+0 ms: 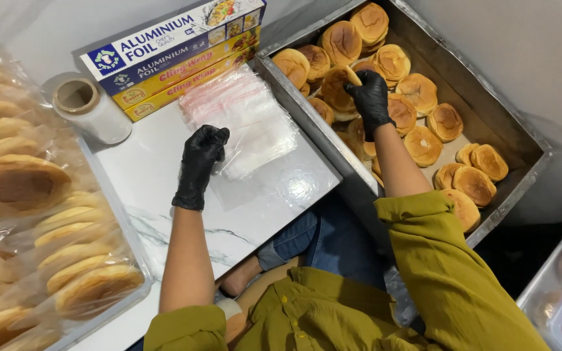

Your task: The person picks up individual buns from a metal tray and places them into plastic bags on a marble-patterned table.

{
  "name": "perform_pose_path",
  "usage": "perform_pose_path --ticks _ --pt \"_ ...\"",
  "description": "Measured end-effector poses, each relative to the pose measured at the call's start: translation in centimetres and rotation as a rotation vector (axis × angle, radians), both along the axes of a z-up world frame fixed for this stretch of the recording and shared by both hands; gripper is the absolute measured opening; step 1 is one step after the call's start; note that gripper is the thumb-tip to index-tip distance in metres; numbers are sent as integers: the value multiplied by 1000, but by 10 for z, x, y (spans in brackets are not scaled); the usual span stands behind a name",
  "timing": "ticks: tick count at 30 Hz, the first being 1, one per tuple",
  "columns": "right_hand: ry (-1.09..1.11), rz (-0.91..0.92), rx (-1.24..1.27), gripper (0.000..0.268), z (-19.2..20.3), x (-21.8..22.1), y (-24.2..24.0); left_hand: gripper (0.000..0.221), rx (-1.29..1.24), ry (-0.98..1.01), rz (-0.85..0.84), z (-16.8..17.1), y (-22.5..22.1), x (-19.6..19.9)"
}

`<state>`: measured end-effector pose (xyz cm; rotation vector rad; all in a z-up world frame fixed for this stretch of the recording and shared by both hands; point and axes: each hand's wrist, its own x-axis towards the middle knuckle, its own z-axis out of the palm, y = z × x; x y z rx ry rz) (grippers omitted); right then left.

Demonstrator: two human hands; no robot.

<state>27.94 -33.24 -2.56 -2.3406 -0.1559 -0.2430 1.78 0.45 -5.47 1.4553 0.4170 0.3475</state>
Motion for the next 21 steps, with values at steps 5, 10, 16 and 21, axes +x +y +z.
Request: perform_pose_path --ticks 5,10,16,21 --pt "-336 54 -73 25 34 -19 -2 22 -3 -4 -10 1 0 -3" --pt "-453 97 -344 23 13 -1 -5 19 -40 -14 3 7 -2 -5" --pt "-473 149 -480 23 -6 13 -14 15 -71 -42 12 20 -5 -12" --pt "-793 127 -396 24 13 4 -14 33 -36 -1 -36 61 -16 -29"
